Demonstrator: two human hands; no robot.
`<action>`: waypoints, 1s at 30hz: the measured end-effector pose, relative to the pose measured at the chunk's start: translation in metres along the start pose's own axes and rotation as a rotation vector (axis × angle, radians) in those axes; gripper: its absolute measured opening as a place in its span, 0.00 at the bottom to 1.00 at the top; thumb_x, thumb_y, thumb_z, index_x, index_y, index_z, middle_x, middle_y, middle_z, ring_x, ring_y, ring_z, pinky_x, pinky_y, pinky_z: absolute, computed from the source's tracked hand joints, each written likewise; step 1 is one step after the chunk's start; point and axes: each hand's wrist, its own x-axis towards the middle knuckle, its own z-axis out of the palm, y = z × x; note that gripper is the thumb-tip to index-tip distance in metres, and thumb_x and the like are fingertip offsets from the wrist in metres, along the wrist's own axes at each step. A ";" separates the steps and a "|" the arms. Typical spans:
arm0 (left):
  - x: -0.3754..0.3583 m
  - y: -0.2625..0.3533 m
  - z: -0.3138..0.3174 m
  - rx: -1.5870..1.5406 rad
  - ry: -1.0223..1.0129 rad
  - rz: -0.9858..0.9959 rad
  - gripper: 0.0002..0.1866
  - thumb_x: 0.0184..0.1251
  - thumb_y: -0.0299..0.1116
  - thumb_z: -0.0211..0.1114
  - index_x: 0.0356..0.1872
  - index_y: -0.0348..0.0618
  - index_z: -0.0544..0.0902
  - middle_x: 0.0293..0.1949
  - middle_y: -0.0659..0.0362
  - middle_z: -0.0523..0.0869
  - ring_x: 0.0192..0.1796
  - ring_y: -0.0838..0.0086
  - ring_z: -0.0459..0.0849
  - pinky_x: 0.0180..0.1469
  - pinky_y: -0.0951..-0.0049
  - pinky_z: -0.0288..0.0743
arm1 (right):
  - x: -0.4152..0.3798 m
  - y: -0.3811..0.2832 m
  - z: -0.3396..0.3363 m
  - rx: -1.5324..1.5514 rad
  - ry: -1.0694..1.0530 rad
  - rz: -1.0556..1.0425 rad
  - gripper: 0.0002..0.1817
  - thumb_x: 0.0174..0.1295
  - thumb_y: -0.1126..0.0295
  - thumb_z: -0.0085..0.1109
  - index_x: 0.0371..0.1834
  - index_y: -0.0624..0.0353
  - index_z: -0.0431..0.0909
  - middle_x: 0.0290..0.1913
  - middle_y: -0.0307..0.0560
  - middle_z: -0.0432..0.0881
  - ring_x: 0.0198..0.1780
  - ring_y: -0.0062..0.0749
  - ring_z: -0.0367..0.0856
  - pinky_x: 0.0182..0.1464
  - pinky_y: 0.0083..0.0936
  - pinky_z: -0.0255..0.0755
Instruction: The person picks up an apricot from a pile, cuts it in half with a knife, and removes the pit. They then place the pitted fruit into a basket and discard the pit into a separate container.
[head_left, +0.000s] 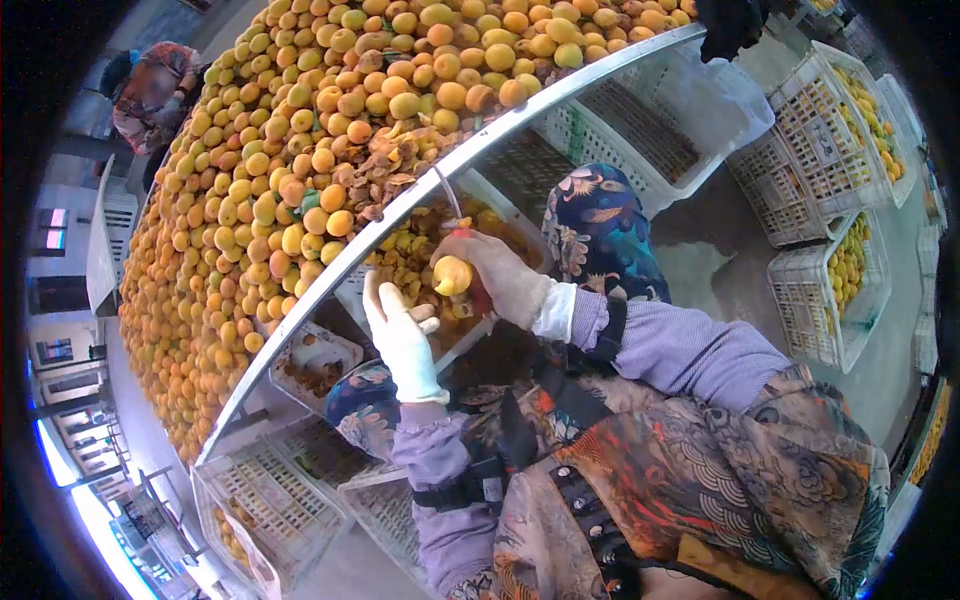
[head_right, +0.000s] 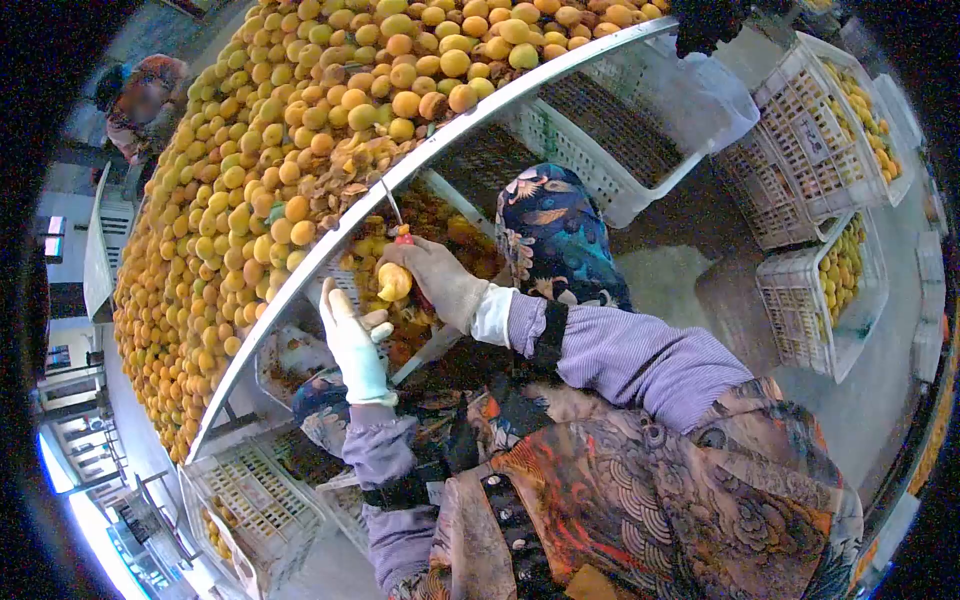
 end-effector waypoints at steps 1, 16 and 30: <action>-0.004 -0.001 -0.001 -0.002 0.006 0.005 0.24 0.69 0.42 0.52 0.63 0.42 0.65 0.48 0.56 0.76 0.30 0.80 0.75 0.28 0.82 0.70 | 0.001 -0.001 0.001 -0.017 -0.006 -0.025 0.15 0.66 0.59 0.42 0.37 0.56 0.75 0.32 0.38 0.73 0.32 0.19 0.74 0.32 0.14 0.68; -0.020 -0.026 0.009 0.314 -0.081 0.528 0.22 0.57 0.28 0.63 0.54 0.36 0.72 0.51 0.53 0.76 0.52 0.69 0.75 0.58 0.71 0.67 | -0.004 0.015 0.007 -0.058 0.060 -0.011 0.08 0.66 0.67 0.49 0.41 0.60 0.70 0.34 0.35 0.74 0.37 0.15 0.69 0.39 0.16 0.67; -0.028 -0.025 0.005 0.385 -0.052 0.593 0.19 0.56 0.28 0.64 0.49 0.34 0.75 0.45 0.51 0.80 0.48 0.65 0.78 0.54 0.70 0.70 | -0.002 0.024 0.001 -0.332 0.078 -0.133 0.12 0.65 0.63 0.52 0.41 0.62 0.70 0.36 0.38 0.76 0.38 0.18 0.70 0.42 0.20 0.67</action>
